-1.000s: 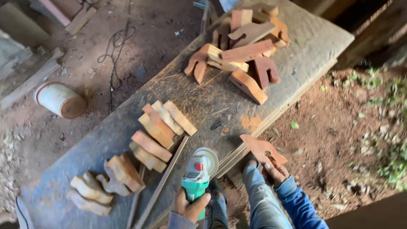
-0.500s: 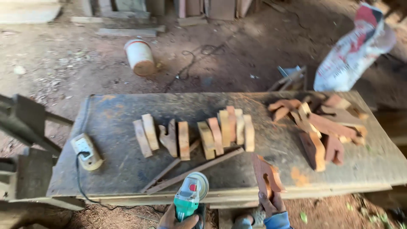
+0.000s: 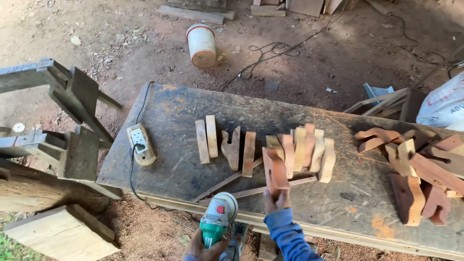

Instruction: The person uses a handheld electric sander to smooth the surfaces of several small, curved wooden pieces arranged on a workbench. They systematically sand each piece, turning them over to cover different sides, and then place the finished pieces into a separate pile on the table.

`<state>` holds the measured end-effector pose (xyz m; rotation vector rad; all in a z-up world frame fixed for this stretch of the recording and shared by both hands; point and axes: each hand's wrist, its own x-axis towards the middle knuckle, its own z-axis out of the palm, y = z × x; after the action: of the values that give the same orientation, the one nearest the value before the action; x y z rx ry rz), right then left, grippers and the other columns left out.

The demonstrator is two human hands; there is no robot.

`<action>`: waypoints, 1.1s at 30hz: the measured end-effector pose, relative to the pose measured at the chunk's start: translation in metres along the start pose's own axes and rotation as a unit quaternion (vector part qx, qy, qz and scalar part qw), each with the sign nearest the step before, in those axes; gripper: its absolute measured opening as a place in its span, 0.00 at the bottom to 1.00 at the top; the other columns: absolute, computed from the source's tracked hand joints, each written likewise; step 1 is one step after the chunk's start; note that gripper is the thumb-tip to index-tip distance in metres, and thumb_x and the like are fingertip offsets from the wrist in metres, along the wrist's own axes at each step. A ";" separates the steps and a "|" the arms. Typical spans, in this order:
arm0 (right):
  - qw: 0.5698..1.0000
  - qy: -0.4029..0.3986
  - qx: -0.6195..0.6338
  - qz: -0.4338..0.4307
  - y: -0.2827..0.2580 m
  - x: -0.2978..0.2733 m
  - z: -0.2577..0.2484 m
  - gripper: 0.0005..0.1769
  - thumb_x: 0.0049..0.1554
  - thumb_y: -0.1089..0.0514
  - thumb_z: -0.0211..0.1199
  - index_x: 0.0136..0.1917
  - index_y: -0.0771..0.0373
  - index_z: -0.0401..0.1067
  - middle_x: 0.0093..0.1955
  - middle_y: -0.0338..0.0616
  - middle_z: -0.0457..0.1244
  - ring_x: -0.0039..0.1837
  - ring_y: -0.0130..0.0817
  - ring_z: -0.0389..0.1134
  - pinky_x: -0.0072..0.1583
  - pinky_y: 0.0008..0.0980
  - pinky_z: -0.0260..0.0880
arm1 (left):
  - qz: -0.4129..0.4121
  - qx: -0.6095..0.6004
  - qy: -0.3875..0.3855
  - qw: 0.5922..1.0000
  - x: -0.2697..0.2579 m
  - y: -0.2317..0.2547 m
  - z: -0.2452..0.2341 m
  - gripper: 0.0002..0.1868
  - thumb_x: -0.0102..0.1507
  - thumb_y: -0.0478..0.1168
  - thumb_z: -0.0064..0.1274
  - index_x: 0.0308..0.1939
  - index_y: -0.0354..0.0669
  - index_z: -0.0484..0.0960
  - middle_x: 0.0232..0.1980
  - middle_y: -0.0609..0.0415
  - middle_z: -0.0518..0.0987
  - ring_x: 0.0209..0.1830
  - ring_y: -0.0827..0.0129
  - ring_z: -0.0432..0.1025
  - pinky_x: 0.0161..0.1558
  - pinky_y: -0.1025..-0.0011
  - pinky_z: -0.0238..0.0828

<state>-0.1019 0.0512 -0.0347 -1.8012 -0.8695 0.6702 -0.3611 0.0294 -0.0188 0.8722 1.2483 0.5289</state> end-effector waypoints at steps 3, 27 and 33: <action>0.999 -0.030 0.006 0.034 0.009 0.028 0.024 0.37 0.56 0.63 0.61 0.75 0.48 0.52 0.64 0.55 0.64 0.59 0.48 0.71 0.58 0.44 0.79 | -0.038 0.007 0.028 0.999 -0.004 0.008 -0.001 0.32 0.49 0.30 0.68 0.58 0.38 0.80 0.46 0.46 0.91 0.42 0.58 0.86 0.51 0.64 0.84; 0.944 0.175 -0.273 -0.066 0.043 0.067 0.030 0.75 0.31 0.34 0.82 0.79 0.59 0.44 0.75 0.69 0.48 0.65 0.70 0.57 0.65 0.59 0.58 | -0.071 0.079 0.079 0.991 -0.009 -0.004 -0.019 0.35 0.51 0.36 0.71 0.63 0.43 0.80 0.47 0.46 0.91 0.44 0.60 0.87 0.53 0.64 0.82; 0.916 0.232 -0.291 -0.147 0.048 0.082 0.049 0.62 0.39 0.44 0.80 0.76 0.61 0.48 0.72 0.70 0.47 0.69 0.69 0.54 0.69 0.59 0.56 | -0.071 0.090 0.072 0.991 -0.005 0.006 -0.024 0.32 0.50 0.37 0.70 0.59 0.44 0.83 0.42 0.47 0.91 0.40 0.63 0.86 0.48 0.67 0.81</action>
<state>-0.0779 0.1309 -0.1020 -2.1536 -1.0406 -0.2476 -0.3852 0.0353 -0.0128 0.8993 1.4959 0.3733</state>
